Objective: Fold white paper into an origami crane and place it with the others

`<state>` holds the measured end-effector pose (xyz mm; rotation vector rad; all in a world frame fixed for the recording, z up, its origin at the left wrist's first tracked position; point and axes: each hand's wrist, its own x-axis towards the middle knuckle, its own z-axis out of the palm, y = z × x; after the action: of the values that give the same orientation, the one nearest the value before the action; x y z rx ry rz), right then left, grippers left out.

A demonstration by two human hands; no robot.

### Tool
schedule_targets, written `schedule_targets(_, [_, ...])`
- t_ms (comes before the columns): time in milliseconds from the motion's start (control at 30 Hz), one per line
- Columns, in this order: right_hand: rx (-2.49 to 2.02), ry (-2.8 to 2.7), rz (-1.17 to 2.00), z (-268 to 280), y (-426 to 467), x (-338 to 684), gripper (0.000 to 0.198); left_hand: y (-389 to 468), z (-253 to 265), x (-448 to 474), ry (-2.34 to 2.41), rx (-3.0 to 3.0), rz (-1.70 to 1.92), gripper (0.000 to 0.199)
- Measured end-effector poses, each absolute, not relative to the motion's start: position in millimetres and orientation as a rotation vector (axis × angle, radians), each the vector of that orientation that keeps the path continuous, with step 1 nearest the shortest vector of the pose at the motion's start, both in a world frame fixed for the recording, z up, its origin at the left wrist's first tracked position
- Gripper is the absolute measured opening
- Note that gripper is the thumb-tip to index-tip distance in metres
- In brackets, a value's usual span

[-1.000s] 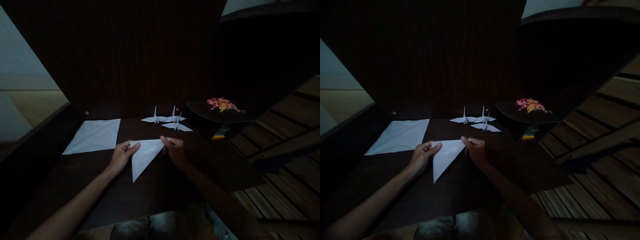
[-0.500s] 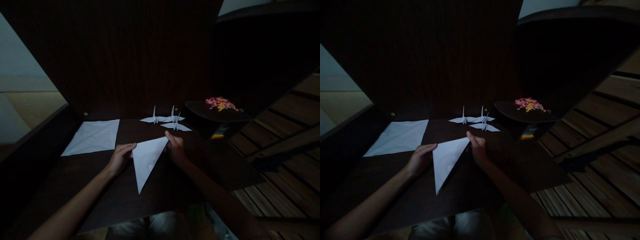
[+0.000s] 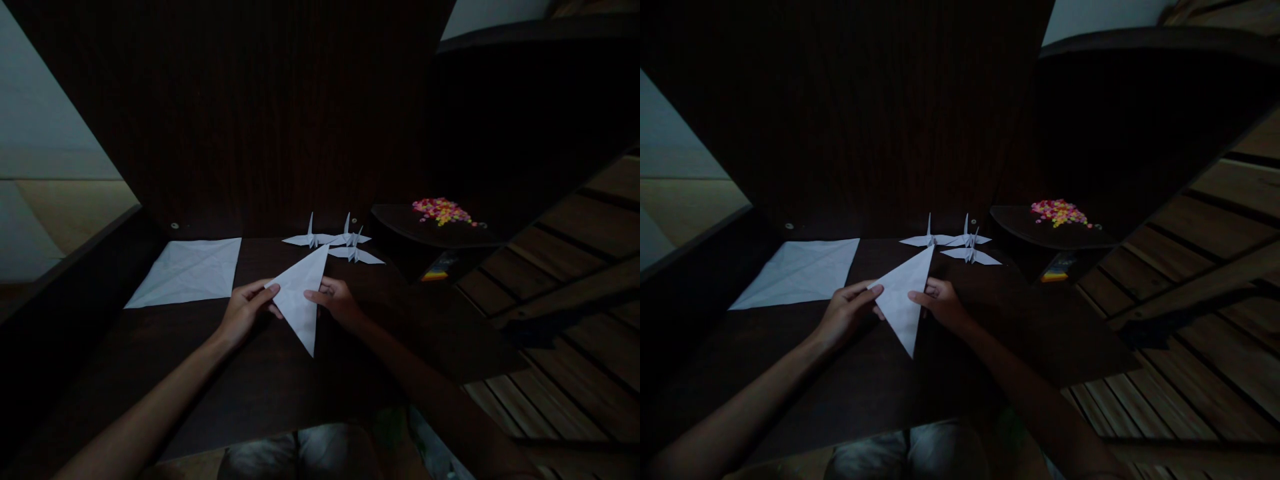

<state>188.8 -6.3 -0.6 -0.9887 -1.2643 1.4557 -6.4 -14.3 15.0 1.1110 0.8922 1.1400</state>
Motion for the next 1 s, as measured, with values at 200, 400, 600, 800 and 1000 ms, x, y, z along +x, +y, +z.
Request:
schedule_targets(200, [-0.938,-1.205,1.449,-1.6,-3.3,191.8,0.028,-15.2,19.5,-9.9,0.963,1.184,1.097,0.036])
schedule_targets(400, [-0.938,-1.177,1.461,-5.3,-1.5,193.4,0.024,-13.0,17.7,-12.4,0.846,1.055,1.028,0.035])
schedule_targets(600, [-0.969,-1.039,1.506,0.1,-1.0,193.5,0.013,-13.6,20.6,-11.4,0.760,0.928,1.049,0.025])
schedule_targets(800, [-0.964,-1.176,1.497,12.1,-4.6,195.7,0.023,-14.3,22.0,-11.1,0.733,0.930,1.074,0.020])
schedule_targets(1000, [-0.920,-1.159,1.648,9.6,-5.3,197.2,0.032,-15.3,18.5,-12.0,0.947,1.145,1.117,0.021])
